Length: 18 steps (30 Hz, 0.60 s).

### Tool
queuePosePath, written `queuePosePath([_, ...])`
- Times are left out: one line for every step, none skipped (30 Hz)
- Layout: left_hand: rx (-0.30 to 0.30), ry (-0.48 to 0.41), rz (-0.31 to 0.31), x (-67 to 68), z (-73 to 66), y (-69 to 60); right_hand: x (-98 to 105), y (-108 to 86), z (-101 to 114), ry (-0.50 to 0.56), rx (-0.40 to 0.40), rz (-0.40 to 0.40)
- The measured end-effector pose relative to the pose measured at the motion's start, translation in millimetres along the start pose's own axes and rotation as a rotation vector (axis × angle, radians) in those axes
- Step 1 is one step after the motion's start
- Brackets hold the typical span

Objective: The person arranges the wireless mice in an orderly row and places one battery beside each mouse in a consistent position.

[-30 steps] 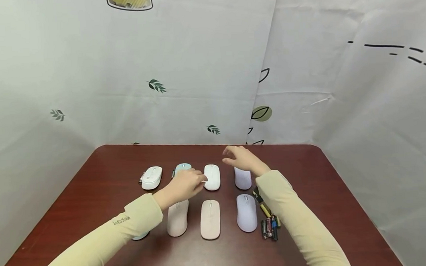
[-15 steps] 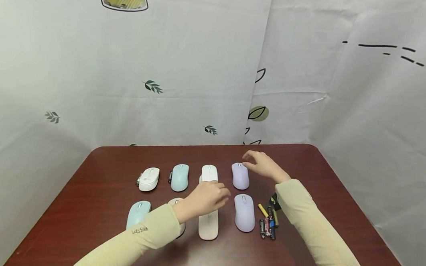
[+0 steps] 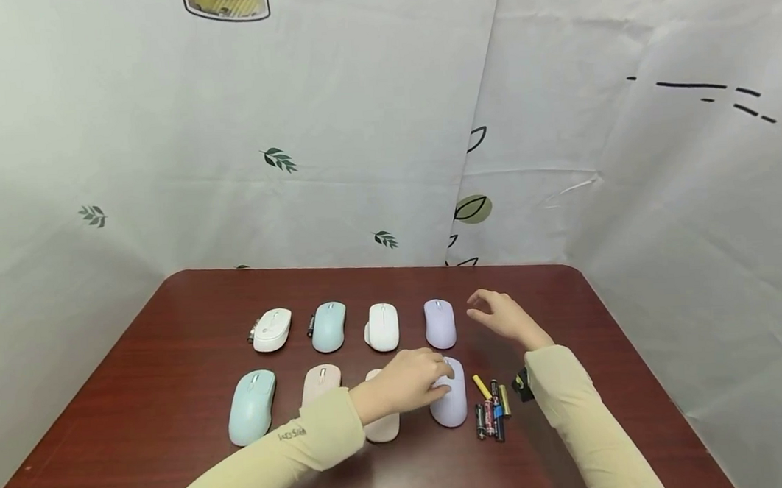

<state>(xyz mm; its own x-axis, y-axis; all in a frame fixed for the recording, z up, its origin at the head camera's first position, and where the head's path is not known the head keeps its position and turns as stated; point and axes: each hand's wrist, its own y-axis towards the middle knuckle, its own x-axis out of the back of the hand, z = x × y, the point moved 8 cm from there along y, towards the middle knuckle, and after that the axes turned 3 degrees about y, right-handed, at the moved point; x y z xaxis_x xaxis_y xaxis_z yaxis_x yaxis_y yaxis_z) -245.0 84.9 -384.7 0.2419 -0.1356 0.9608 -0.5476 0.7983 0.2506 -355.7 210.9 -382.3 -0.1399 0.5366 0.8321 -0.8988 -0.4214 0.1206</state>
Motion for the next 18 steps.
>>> queuePosePath([-0.003,-0.006,0.014,-2.3,-3.7,2.3,0,-1.1,-2,-0.001,-0.006,-0.003])
queuePosePath([-0.006,-0.013,0.024,-4.1,-7.4,4.2,0,-2.2,-4,-0.003,-0.008,-0.004])
queuePosePath([-0.011,-0.012,0.029,-5.9,-11.0,5.7,0,-3.3,-6,-0.006,-0.01,-0.005])
queuePosePath([-0.014,-0.008,0.032,-7.1,-14.2,6.6,0,-4.3,-9,-0.01,-0.013,-0.005])
queuePosePath([-0.017,-0.003,0.035,-9.0,-17.2,7.1,0,-5.2,-11,-0.012,-0.016,-0.004])
queuePosePath([-0.022,0.011,0.033,-10.6,-20.1,7.2,-1,-6.2,-13,-0.015,-0.018,-0.001])
queuePosePath([-0.026,0.025,0.03,-12.5,-22.8,7.1,-1,-7.3,-15,-0.019,-0.02,0.002])
queuePosePath([-0.03,0.044,0.027,-14.5,-25.3,6.8,-1,-8.3,-17,-0.021,-0.023,0.003])
queuePosePath([-0.03,0.067,0.023,-16.3,-27.3,6.4,-1,-9.4,-19,-0.025,-0.026,0.004])
queuePosePath([-0.026,0.089,0.02,-18.1,-28.7,6.1,-1,-10.4,-21,-0.028,-0.03,0.003])
queuePosePath([-0.022,0.109,0.019,-19.9,-30.0,6.0,-1,-11.2,-23,-0.028,-0.032,0.001])
queuePosePath([-0.017,0.131,0.015,-20.9,-31.4,6.2,0,-12.1,-25,-0.03,-0.034,-0.001])
queuePosePath([-0.012,0.151,0.013,-22.1,-32.9,6.9,1,-13.0,-26,-0.031,-0.038,-0.004])
queuePosePath([-0.008,0.171,0.012,-23.3,-34.6,8.0,2,-13.7,-28,-0.032,-0.04,-0.007])
queuePosePath([-0.001,0.19,0.016,-23.9,-36.8,9.3,3,-14.4,-30,-0.032,-0.043,-0.011])
queuePosePath([0.002,0.212,0.019,-25.0,-39.4,11.0,3,-15.1,-31,-0.029,-0.044,-0.013])
queuePosePath([0.003,0.238,0.021,-25.9,-42.5,13.0,3,-15.8,-32,-0.026,-0.045,-0.014])
queuePosePath([0.003,0.264,0.023,-26.7,-45.9,14.9,2,-16.6,-33,-0.025,-0.045,-0.014])
